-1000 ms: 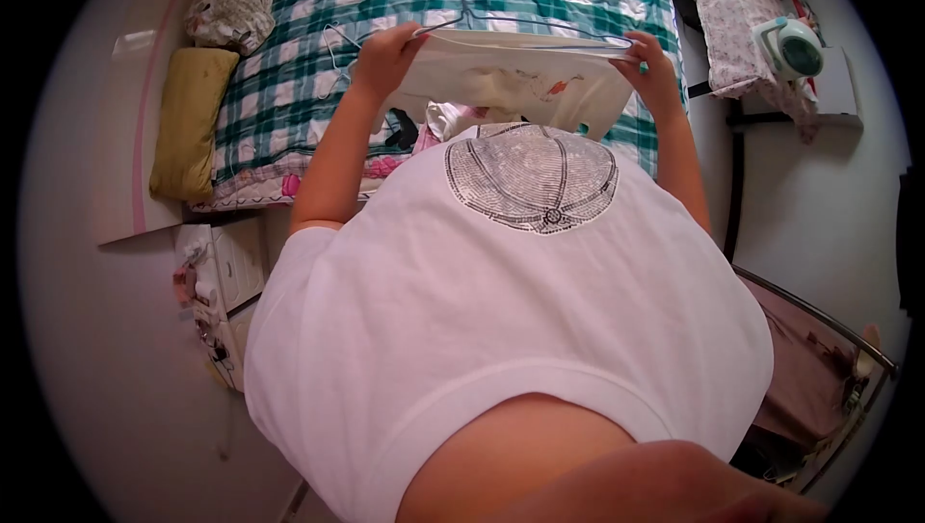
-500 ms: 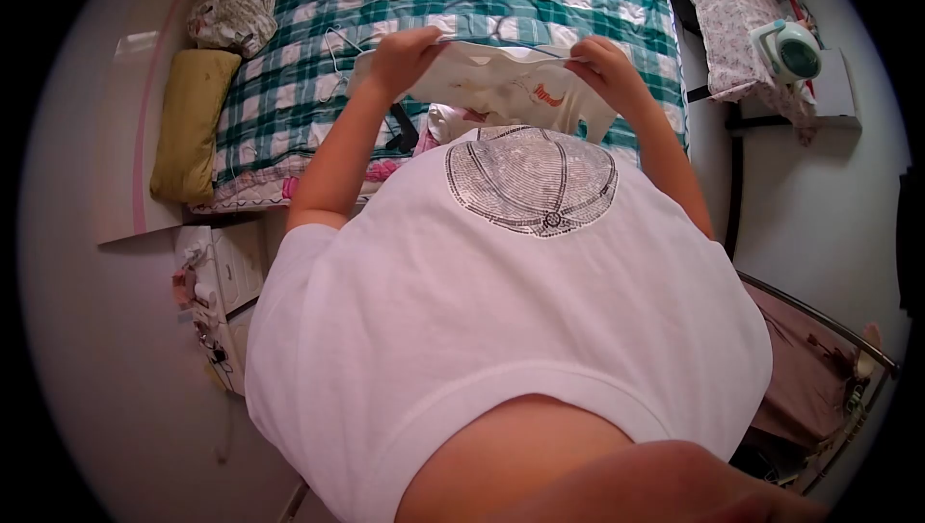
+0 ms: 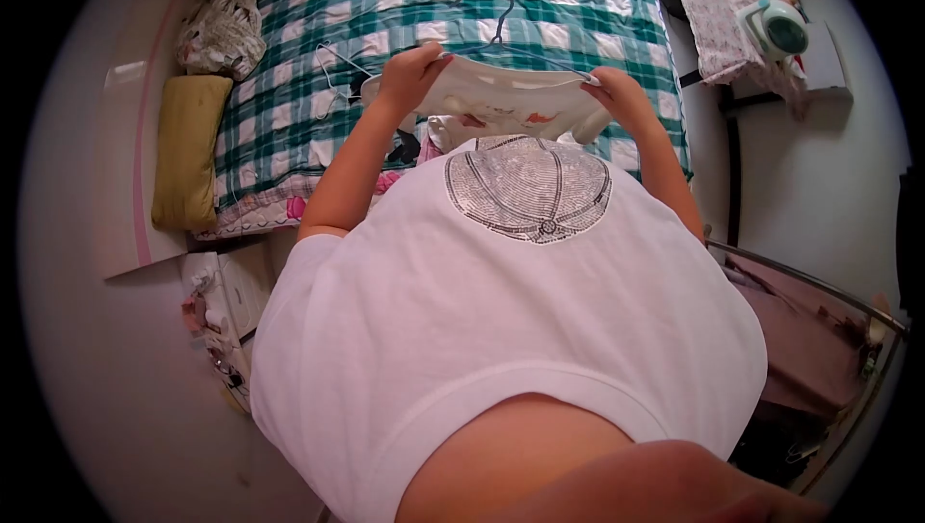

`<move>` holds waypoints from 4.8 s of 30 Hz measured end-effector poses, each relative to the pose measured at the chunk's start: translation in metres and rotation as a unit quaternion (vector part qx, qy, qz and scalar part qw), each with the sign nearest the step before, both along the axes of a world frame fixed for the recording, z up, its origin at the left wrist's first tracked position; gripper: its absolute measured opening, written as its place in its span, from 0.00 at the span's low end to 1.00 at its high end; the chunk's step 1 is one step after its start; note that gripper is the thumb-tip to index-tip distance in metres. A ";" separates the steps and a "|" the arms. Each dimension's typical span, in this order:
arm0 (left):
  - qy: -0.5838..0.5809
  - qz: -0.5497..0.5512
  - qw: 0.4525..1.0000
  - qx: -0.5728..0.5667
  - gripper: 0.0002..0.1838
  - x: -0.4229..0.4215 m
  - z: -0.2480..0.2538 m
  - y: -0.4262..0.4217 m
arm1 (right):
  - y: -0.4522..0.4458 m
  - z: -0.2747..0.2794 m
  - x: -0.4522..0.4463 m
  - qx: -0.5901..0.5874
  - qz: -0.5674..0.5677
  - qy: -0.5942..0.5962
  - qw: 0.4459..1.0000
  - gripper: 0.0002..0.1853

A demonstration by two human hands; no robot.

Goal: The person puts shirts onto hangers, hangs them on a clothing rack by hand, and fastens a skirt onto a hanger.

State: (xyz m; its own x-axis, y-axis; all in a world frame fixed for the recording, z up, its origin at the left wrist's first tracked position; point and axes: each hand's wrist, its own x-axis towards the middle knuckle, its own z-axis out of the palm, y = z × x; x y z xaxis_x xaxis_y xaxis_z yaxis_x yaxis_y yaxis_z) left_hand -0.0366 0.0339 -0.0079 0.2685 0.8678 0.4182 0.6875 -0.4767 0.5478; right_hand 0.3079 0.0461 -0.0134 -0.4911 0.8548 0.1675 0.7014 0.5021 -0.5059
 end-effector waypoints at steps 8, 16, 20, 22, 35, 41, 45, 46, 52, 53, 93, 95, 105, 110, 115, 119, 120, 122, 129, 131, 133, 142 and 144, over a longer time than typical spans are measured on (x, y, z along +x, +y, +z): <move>-0.020 -0.108 0.994 -0.001 0.09 0.025 -0.004 0.016 | -0.038 0.010 -0.018 0.002 -0.129 0.054 0.990 0.15; -0.077 -0.197 0.976 0.053 0.08 0.062 -0.018 0.049 | -0.113 0.004 0.055 0.064 -0.358 0.137 0.921 0.20; -0.095 -0.159 0.981 0.057 0.18 0.092 -0.028 0.043 | -0.172 0.009 0.081 0.096 -0.472 0.204 0.852 0.21; -0.053 -0.192 0.979 0.052 0.20 0.106 -0.025 0.035 | -0.201 0.023 0.086 0.119 -0.515 0.248 0.812 0.21; -0.038 -0.429 0.902 0.009 0.08 0.264 -0.008 -0.108 | -0.440 0.056 0.147 0.216 -0.656 0.259 0.675 0.19; -0.051 -0.529 0.844 0.072 0.10 0.337 0.008 -0.197 | -0.573 0.063 0.142 0.163 -0.731 0.212 0.628 0.15; -0.094 -0.574 0.806 0.112 0.11 0.384 0.019 -0.267 | -0.647 0.056 0.127 0.146 -0.748 0.239 0.601 0.14; -0.094 -0.588 0.796 0.110 0.12 0.396 0.019 -0.284 | -0.664 0.056 0.122 0.137 -0.756 0.250 0.589 0.14; 0.047 -0.743 0.646 -0.169 0.16 0.458 -0.010 -0.366 | -0.749 0.048 0.095 0.098 -0.830 0.202 0.511 0.14; 0.079 -0.748 0.630 -0.194 0.16 0.465 -0.012 -0.376 | -0.763 0.044 0.092 0.098 -0.841 0.153 0.509 0.15; -0.194 -0.806 0.509 0.230 0.07 0.832 0.026 -0.882 | -1.172 0.013 0.288 0.096 -0.915 0.240 0.310 0.14; -0.192 -0.803 0.520 0.218 0.07 0.840 0.025 -0.920 | -1.215 0.025 0.296 0.110 -0.917 0.226 0.311 0.14; -0.099 -0.876 0.472 0.019 0.06 0.877 0.008 -1.073 | -1.372 0.053 0.325 0.126 -0.934 0.188 0.276 0.16; -0.066 -0.887 0.457 -0.031 0.05 0.910 -0.002 -1.131 | -1.431 0.050 0.346 0.140 -0.939 0.184 0.254 0.17; -0.139 -0.882 0.449 -0.003 0.05 0.955 0.006 -1.209 | -1.498 0.041 0.382 0.111 -0.930 0.232 0.263 0.15; -0.162 -0.875 0.455 0.041 0.08 1.003 0.012 -1.271 | -1.546 0.017 0.434 0.126 -0.879 0.340 0.310 0.09; -0.183 -0.862 0.470 0.062 0.08 1.012 0.020 -1.285 | -1.558 0.013 0.451 0.132 -0.854 0.382 0.327 0.07; -0.222 -0.830 0.501 0.100 0.09 1.025 0.046 -1.308 | -1.552 0.041 0.486 0.147 -0.796 0.447 0.381 0.09; -0.254 -0.718 0.605 0.232 0.18 1.073 0.098 -1.348 | -1.598 0.079 0.594 0.165 -0.743 0.512 0.399 0.15; -0.245 -0.679 0.635 0.274 0.21 1.085 0.110 -1.352 | -1.610 0.082 0.621 0.159 -0.750 0.519 0.377 0.15; -0.229 -0.647 0.666 0.292 0.22 1.099 0.118 -1.356 | -1.618 0.081 0.649 0.158 -0.754 0.519 0.370 0.15; -0.203 -0.543 0.757 0.301 0.33 1.136 0.138 -1.395 | -1.656 0.064 0.769 0.109 -0.775 0.403 0.475 0.15; -0.223 -0.525 0.767 0.294 0.34 1.142 0.141 -1.406 | -1.657 0.064 0.784 0.118 -0.756 0.402 0.503 0.14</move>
State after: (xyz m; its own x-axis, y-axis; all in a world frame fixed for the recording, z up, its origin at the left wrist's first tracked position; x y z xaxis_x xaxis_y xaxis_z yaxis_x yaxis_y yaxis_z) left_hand 1.1058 -1.3720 0.1328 0.4066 -0.1024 0.9078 -0.4366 -0.8947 0.0946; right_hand 1.0916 -1.6112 0.0506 0.9980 0.0587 -0.0226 -0.0114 -0.1846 -0.9828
